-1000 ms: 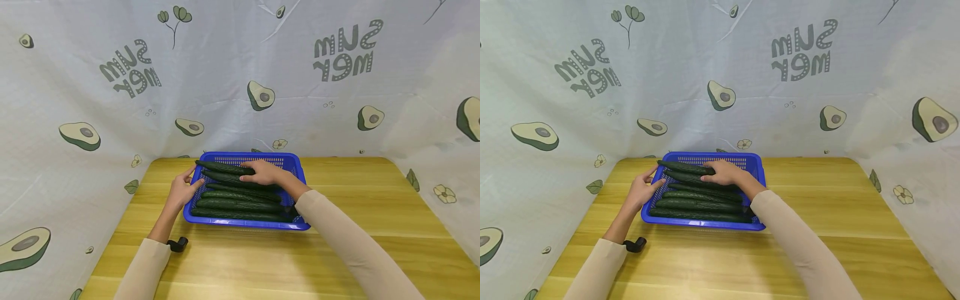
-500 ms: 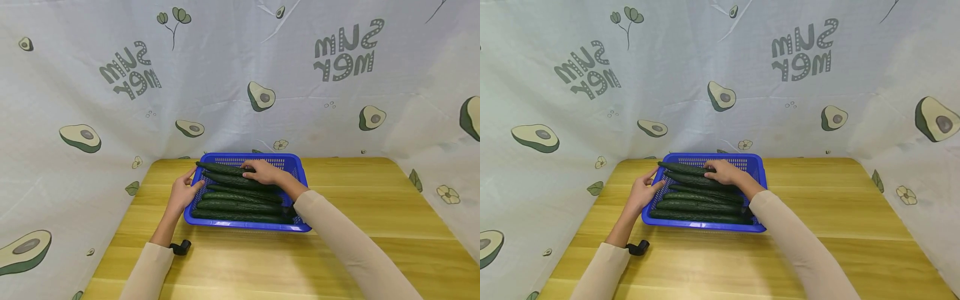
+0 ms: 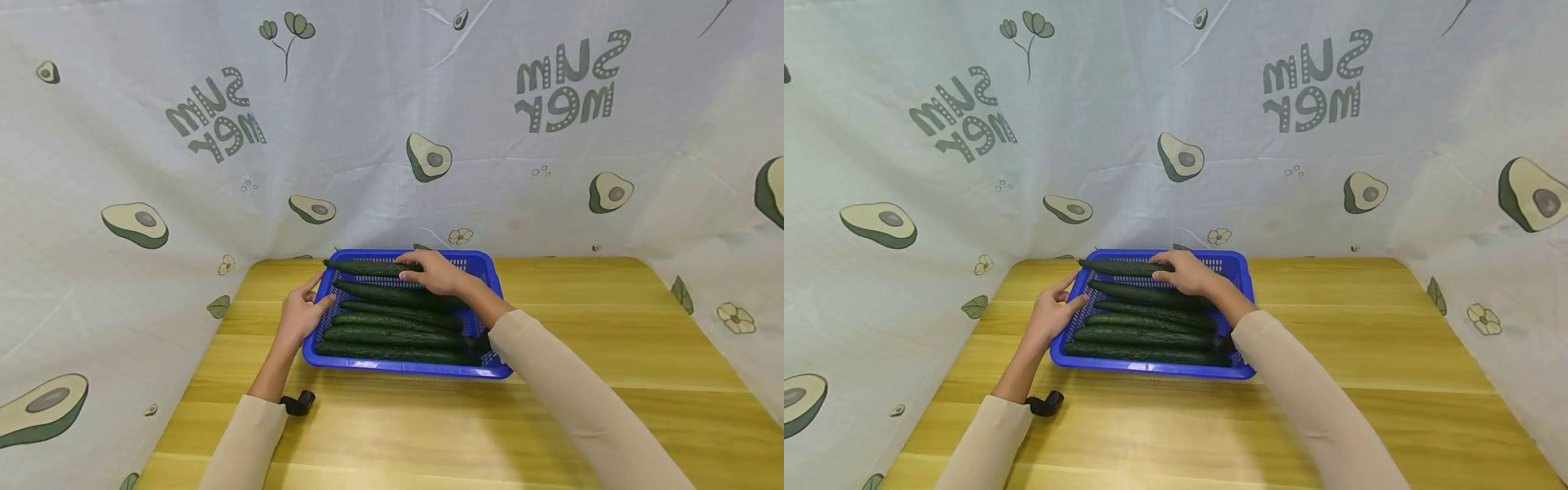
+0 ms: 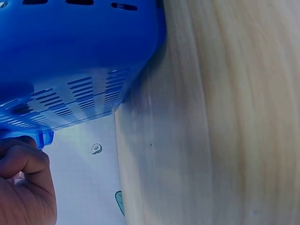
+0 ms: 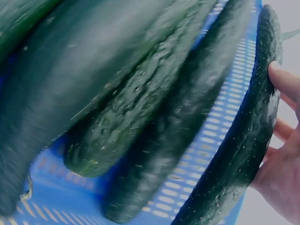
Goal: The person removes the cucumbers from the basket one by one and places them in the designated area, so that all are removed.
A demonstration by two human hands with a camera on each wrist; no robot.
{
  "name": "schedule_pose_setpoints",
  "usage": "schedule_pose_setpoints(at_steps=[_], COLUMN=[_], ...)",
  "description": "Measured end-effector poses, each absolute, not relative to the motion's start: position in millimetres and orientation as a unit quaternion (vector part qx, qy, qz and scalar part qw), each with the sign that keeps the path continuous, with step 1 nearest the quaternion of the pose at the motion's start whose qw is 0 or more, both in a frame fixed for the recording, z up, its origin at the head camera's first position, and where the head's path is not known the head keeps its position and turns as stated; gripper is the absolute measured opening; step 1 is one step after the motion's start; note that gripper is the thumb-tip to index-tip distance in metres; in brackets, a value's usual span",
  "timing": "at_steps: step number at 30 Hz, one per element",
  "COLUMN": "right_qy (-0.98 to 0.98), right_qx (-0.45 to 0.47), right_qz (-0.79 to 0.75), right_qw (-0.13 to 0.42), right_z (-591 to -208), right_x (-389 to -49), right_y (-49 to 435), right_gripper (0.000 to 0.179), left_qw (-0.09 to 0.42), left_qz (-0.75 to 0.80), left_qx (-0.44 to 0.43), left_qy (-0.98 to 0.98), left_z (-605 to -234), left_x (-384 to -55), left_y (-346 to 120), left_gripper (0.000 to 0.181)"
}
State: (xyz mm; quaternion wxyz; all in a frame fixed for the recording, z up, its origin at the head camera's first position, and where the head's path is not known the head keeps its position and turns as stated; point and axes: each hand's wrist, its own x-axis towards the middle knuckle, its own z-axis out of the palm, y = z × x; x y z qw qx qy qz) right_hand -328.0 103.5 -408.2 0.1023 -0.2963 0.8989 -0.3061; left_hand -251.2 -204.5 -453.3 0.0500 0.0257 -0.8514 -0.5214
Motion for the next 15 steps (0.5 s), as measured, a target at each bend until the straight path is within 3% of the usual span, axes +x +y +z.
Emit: schedule_pose_setpoints(at_steps=[15], right_qy=[0.906], right_qx=[-0.307], right_qz=[-0.287], right_qw=[0.046], right_z=[-357.9], right_x=[-306.9], right_y=[137.7], right_gripper=[0.044], left_qw=[0.042], left_qz=[-0.538], left_qx=[0.027], left_qy=[-0.841], left_z=[-452.0], left_x=[-248.5], left_y=[-202.5], left_gripper=[0.061])
